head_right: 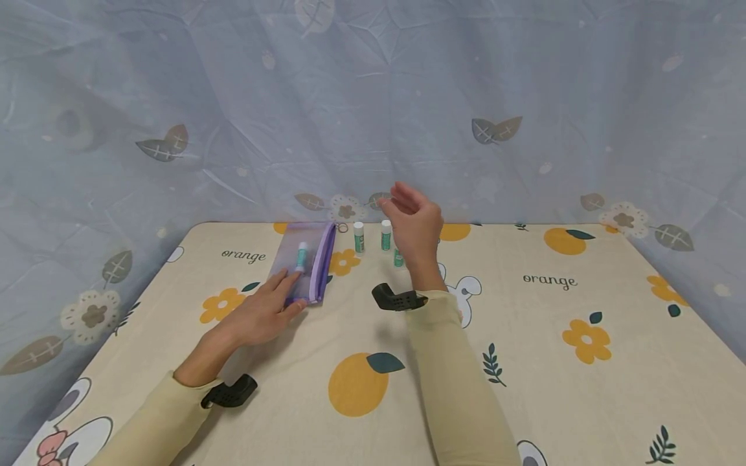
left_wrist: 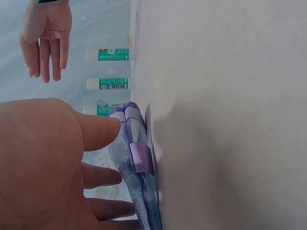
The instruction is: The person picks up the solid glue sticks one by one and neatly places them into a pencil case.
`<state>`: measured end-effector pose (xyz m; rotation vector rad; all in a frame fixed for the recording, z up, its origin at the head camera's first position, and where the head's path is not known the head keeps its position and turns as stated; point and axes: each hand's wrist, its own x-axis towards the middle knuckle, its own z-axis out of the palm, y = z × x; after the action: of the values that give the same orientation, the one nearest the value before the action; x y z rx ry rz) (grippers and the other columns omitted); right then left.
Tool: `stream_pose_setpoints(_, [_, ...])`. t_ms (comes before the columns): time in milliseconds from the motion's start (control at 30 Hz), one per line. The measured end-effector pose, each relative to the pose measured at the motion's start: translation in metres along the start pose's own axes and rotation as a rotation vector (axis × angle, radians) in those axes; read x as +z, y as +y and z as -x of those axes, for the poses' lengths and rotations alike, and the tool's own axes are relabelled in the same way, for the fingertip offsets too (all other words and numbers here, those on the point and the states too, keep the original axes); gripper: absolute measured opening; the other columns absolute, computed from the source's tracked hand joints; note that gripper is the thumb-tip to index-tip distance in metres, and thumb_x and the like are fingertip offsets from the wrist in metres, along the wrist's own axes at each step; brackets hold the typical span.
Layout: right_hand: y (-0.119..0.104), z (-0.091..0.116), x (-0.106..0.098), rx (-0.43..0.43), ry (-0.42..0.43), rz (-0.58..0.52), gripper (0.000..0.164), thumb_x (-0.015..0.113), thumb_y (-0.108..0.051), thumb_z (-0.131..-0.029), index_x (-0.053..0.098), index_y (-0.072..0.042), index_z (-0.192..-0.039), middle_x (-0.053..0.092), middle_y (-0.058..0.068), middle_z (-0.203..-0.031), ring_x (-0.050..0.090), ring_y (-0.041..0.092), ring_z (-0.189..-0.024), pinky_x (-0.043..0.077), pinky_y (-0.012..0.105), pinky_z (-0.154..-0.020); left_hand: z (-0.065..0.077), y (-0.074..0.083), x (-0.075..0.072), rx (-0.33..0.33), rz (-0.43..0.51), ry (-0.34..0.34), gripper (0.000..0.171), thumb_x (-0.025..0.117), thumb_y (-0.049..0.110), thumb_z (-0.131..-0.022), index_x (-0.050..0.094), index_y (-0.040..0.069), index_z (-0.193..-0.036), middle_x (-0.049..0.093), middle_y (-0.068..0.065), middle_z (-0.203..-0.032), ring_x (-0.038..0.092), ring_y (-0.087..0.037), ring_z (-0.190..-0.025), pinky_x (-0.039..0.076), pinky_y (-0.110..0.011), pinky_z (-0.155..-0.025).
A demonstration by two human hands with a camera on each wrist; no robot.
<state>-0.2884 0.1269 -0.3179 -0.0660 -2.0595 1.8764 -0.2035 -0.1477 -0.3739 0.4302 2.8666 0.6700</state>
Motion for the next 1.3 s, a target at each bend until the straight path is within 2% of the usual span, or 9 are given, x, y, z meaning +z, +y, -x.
stream_pose_setpoints(367, [-0.003, -0.005, -0.021, -0.023, 0.056, -0.030, 0.047, 0.080, -0.022, -0.096, 0.069, -0.016, -0.142, 0.074, 0.004, -0.139, 0.070, 0.016, -0.128, 0.050, 0.034, -0.117, 0.001, 0.000, -0.001, -0.011, 0.014, 0.000, 0.070, 0.047, 0.032, -0.112, 0.020, -0.002, -0.168, 0.014, -0.033, -0.174, 0.020, -0.051, -0.162, 0.027, -0.065, -0.128])
stream_pose_setpoints(467, [-0.004, -0.005, -0.021, -0.028, 0.058, -0.037, 0.048, 0.080, -0.022, -0.096, 0.069, -0.015, -0.142, 0.074, 0.004, -0.139, 0.069, 0.016, -0.130, 0.050, 0.034, -0.118, 0.000, 0.000, 0.000, -0.010, 0.018, -0.004, 0.070, 0.047, 0.033, -0.113, 0.020, -0.001, -0.168, 0.014, -0.033, -0.174, 0.019, -0.051, -0.162, 0.027, -0.065, -0.128])
stream_pose_setpoints(900, [0.001, -0.005, -0.012, -0.016, 0.073, 0.072, 0.053, 0.078, -0.027, -0.098, 0.063, -0.017, -0.148, 0.069, 0.001, -0.146, 0.069, 0.014, -0.131, 0.053, 0.031, -0.113, 0.000, 0.003, 0.000, -0.014, 0.014, 0.002, 0.070, 0.047, 0.033, -0.112, 0.021, -0.001, -0.168, 0.015, -0.033, -0.174, 0.021, -0.050, -0.162, 0.027, -0.064, -0.128])
stream_pose_setpoints(1300, [0.024, 0.000, -0.016, 0.038, 0.017, 0.084, 0.057, 0.079, -0.026, -0.097, 0.061, -0.013, -0.150, 0.068, 0.005, -0.148, 0.067, 0.018, -0.134, 0.052, 0.032, -0.114, 0.002, 0.004, -0.001, -0.035, 0.029, -0.012, 0.070, 0.046, 0.034, -0.113, 0.020, 0.001, -0.169, 0.013, -0.030, -0.175, 0.018, -0.049, -0.163, 0.026, -0.064, -0.129])
